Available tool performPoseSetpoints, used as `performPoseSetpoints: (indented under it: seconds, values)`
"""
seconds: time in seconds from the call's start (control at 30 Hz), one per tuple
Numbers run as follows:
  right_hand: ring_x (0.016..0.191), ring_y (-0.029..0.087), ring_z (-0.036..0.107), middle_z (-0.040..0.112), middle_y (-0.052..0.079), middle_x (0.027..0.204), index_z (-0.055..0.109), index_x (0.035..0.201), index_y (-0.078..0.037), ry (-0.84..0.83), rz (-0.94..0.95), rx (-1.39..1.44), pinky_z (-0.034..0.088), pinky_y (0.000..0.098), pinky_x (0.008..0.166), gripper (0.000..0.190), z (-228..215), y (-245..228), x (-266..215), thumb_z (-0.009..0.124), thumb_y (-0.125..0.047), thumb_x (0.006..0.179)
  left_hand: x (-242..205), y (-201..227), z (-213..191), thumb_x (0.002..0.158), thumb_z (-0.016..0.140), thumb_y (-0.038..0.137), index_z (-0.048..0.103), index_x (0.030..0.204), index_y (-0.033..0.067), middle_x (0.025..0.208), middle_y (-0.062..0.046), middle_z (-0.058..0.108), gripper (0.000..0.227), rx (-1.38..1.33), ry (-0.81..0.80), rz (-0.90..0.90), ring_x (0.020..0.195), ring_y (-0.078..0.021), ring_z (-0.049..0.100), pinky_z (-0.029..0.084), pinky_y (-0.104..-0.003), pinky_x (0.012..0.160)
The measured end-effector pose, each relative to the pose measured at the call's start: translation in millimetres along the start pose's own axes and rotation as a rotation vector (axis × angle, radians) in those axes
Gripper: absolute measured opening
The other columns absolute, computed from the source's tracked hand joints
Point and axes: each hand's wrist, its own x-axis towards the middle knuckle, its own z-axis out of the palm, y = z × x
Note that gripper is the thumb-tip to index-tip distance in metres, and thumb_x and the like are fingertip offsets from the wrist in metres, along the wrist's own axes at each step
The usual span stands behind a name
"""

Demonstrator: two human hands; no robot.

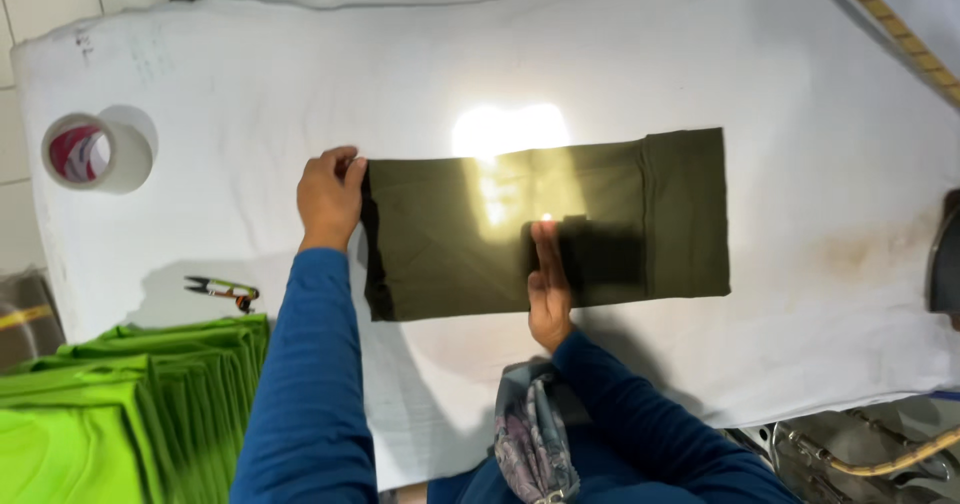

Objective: The person irons and folds a green polo shirt using a handheld iron on a padded surface, then places it onto a stack of similar garments.

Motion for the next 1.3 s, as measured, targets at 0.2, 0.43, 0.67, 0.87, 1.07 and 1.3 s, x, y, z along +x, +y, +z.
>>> performPoseSetpoints:
  seconds: [0.2,0.43,0.67,0.87,1.07,1.3]
  values:
    - [0.101,0.023,0.053,0.059,-0.001,0.101,0.062,0.101,-0.016,-0.047,-0.311,-0.253,0.035,0.0396,0.097,0.021,33.8,-29.2,1.6,0.057,-0.014,0.081,8.1,-7.8,-1.2,0.083,0.064,0.034,0.062,0.096,0.0276,0.083,0.007,0.055,0.015,0.015,-0.098,-0.056,0.082,-0.0115,0.059,0.048,-0.026,0.07]
    - [0.07,0.023,0.051,0.046,0.005,0.074,0.054,0.083,-0.01,-0.266,-0.568,-0.504,0.044,0.0319,0.05,0.013,131.5,-39.4,-21.5,0.054,-0.022,0.081,5.9,-10.6,-5.4,0.079,0.069,0.033,0.064,0.096,0.0119,0.08,-0.002,0.064,0.028,-0.014,-0.113,-0.017,0.081,-0.022,0.062,0.049,-0.034,0.071]
    - [0.055,0.025,0.055,0.047,0.005,0.063,0.051,0.071,-0.006,-0.36,-0.3,-0.4,0.045,0.0321,0.044,0.005,120.0,-59.9,-2.7,0.05,-0.011,0.068,18.8,-40.5,2.5,0.078,0.069,0.033,0.064,0.093,0.0176,0.076,-0.001,0.059,0.022,-0.122,-0.115,-0.106,0.07,-0.0167,0.057,0.046,-0.031,0.063]
    - [0.078,0.014,0.054,0.058,0.004,0.087,0.055,0.091,-0.004,-0.351,0.027,0.319,0.044,0.0253,0.074,0.016,0.4,-95.1,2.9,0.057,0.0,0.076,-21.5,106.3,-72.6,0.077,0.05,0.006,0.052,0.098,0.0176,0.069,0.004,0.052,0.023,-0.779,-0.385,-0.053,0.062,-0.0038,0.046,0.035,-0.016,0.058]
    - [0.093,0.012,0.054,0.059,0.005,0.1,0.057,0.1,-0.005,0.055,0.426,0.635,0.043,0.0242,0.083,0.024,-96.4,-38.7,-47.1,0.061,-0.005,0.076,-50.6,258.7,-45.1,0.071,0.049,-0.001,0.057,0.095,0.0102,0.075,-0.002,0.058,0.028,-0.604,-0.565,0.247,0.072,-0.0075,0.056,0.045,-0.017,0.067]
    - [0.063,0.015,0.063,0.059,0.006,0.061,0.053,0.095,-0.01,0.56,0.592,1.082,0.052,0.0309,0.07,0.017,-170.2,16.2,-59.7,0.052,-0.003,0.079,-78.5,368.4,70.8,0.07,0.057,0.009,0.063,0.096,0.0199,0.068,-0.002,0.058,0.028,-0.319,-0.669,0.362,0.054,-0.0117,0.064,0.05,-0.022,0.054]
